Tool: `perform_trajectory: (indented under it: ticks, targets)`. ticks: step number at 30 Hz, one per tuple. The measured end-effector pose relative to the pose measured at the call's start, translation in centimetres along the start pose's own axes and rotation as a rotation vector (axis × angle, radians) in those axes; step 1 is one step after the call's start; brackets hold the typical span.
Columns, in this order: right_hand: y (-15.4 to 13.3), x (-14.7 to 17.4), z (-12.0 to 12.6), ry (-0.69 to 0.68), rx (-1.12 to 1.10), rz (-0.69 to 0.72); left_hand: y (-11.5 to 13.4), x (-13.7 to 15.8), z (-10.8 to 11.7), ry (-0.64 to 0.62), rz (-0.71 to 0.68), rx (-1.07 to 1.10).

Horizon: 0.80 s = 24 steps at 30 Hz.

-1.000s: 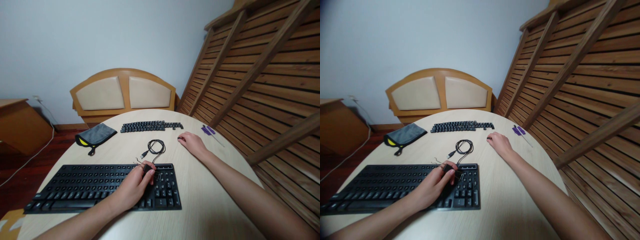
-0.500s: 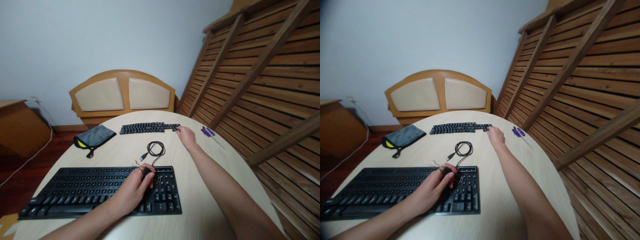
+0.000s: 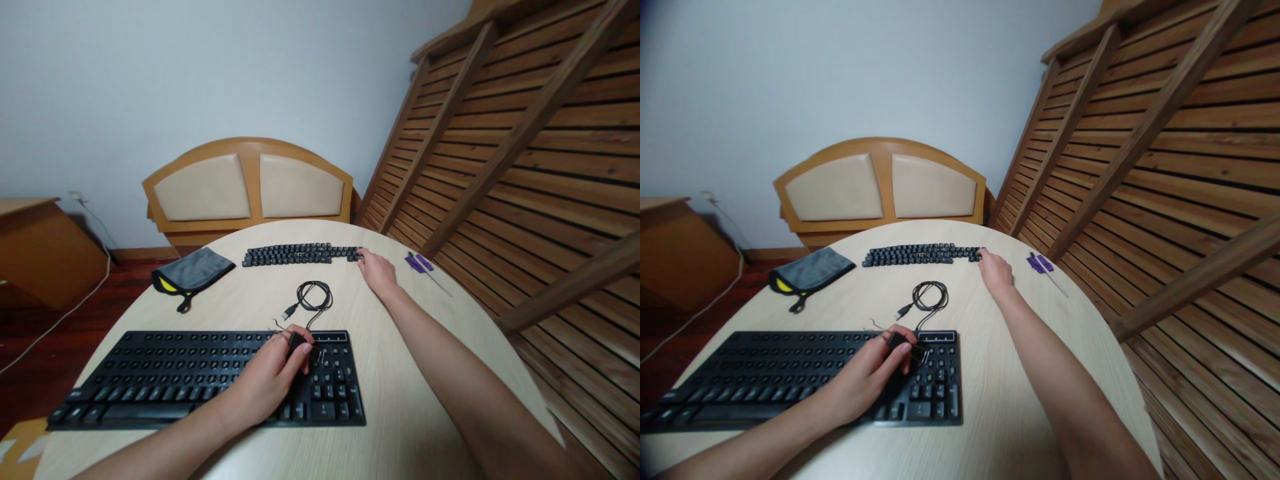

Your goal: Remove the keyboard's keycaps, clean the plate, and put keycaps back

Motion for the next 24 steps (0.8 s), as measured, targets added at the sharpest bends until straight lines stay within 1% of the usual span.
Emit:
perform_trajectory:
  ticks: [2,4,7,8,10,12,13,16,19,24]
  targets:
    - [-0.3,1.0,0.8,-0.032,0.008,0.015,0.3,0.0,0.1,0.005,-0.007,-0.006]
    - [-1.1,2.7,1.7,-0.072,0.005,0.058,0.4,0.1,0.2,0.010,-0.009,-0.019]
    - [-2.6,6.6,3.2,-0.131,-0.031,0.163,0.6,0.0,0.2,0.009,-0.007,-0.051]
    - [-3.2,8.2,3.7,-0.157,-0.062,0.222,0.6,0.0,0.2,0.008,-0.007,-0.064]
    - [-4.9,11.9,4.3,-0.262,-0.233,0.460,0.7,0.0,0.1,0.002,-0.011,-0.091]
    - [-6.0,15.6,4.1,-0.442,-0.346,0.668,0.8,0.2,0.1,-0.001,-0.024,-0.122]
    - [-6.3,17.1,3.8,-0.523,-0.369,0.730,0.9,0.3,0.0,0.002,-0.034,-0.141]
    - [-6.3,19.3,3.1,-0.599,-0.437,0.751,1.2,0.6,0.0,0.023,-0.074,-0.201]
    - [-6.6,19.4,2.4,-0.610,-0.456,0.730,1.6,0.9,-0.3,0.023,-0.109,-0.238]
    - [-7.3,19.1,2.4,-0.604,-0.453,0.756,2.1,0.8,-0.6,-0.018,-0.115,-0.264]
Point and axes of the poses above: each hand's wrist, its own x-axis away from the middle knuckle, its own z-axis out of the back of the hand, y = z × x, the point moved 6 cm from there along -x, towards the middle knuckle, and after that the axes turned 7 degrees about -y, right-handed, at the moved point
